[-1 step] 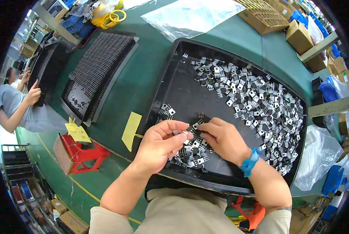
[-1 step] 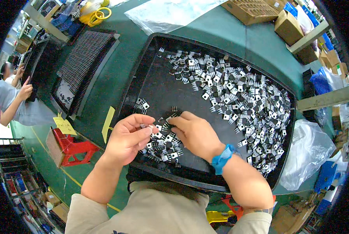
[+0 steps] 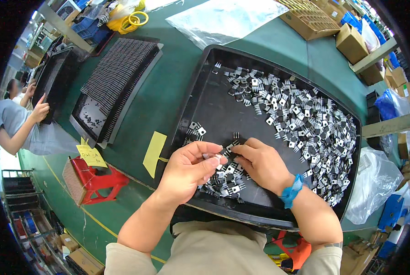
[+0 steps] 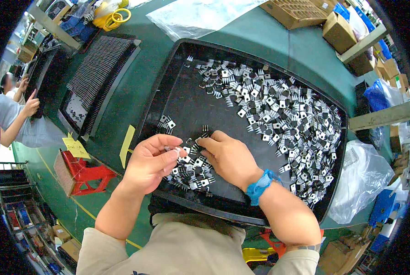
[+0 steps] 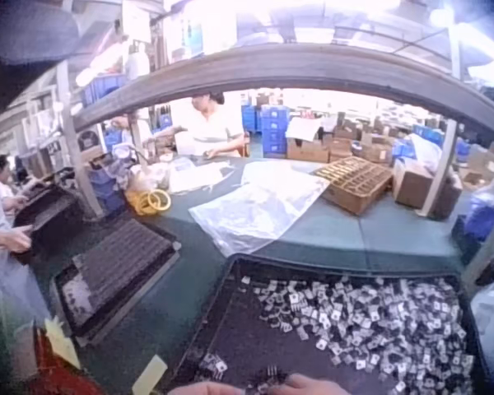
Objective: The person sits at a workstation and repeatedly picks up small black electronic components from a large black tray. They insert a small white plastic piece into the metal prongs of each component by hand. The person handles the items one at a time, performing the insertion action continuously throughout the clip.
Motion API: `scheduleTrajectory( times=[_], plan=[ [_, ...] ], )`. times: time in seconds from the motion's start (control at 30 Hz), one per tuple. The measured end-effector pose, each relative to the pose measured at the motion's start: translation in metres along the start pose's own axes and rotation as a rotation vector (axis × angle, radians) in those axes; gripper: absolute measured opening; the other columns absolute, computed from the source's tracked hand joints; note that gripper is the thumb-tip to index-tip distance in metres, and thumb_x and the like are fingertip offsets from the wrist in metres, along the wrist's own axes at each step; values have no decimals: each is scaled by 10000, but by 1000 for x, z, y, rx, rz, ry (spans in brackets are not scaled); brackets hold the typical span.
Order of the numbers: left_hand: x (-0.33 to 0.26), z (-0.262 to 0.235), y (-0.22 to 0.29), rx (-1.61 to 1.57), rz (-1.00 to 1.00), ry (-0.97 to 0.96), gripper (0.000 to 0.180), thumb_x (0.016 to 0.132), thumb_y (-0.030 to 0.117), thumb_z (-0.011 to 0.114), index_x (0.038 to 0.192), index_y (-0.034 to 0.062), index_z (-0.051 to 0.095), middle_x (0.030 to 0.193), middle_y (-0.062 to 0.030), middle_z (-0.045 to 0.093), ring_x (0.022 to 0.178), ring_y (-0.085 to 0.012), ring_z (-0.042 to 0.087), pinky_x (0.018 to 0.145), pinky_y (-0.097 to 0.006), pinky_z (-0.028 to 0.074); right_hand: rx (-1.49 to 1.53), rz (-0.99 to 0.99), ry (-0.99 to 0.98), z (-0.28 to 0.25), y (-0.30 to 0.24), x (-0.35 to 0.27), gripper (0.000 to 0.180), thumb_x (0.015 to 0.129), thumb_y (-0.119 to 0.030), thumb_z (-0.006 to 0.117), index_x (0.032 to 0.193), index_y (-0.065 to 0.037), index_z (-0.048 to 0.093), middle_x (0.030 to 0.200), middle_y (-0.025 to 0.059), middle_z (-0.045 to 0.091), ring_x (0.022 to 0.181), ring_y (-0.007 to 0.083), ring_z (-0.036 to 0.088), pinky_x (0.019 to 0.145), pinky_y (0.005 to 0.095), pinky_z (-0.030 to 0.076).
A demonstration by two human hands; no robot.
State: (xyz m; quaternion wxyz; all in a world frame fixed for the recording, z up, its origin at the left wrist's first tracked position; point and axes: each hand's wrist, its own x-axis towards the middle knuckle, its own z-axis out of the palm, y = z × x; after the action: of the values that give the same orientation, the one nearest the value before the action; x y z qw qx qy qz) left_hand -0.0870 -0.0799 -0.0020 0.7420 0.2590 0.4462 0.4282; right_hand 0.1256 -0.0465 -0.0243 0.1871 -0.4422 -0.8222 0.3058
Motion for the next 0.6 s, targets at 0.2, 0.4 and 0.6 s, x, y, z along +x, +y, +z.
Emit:
scheduleTrajectory(
  times=[0.2,0.4,0.6],
  plan=[
    [1,-4,-4,36,-31,-41,263,888,93,671,1125,-3,607,903,-56,655,636,-30,490,506,-160,356,-314,26,-73,11,-4,9,177,849,-138,595,1019,-96,614,916,113,573,803,302,640,668,420,535],
    [2,-3,-3,68,-22,-46,162,872,25,653,1030,3,625,818,-57,642,573,-49,488,497,-179,386,-176,93,-26,-1,-4,3,139,845,-126,624,942,-47,562,829,126,602,737,312,640,627,399,519],
    [2,-2,-3,48,-27,-73,72,888,64,640,936,23,606,775,-45,618,571,-61,484,481,-193,364,432,123,314,-16,-27,-8,181,853,-40,603,1029,-19,637,801,106,632,696,149,599,644,287,484]
  ],
)
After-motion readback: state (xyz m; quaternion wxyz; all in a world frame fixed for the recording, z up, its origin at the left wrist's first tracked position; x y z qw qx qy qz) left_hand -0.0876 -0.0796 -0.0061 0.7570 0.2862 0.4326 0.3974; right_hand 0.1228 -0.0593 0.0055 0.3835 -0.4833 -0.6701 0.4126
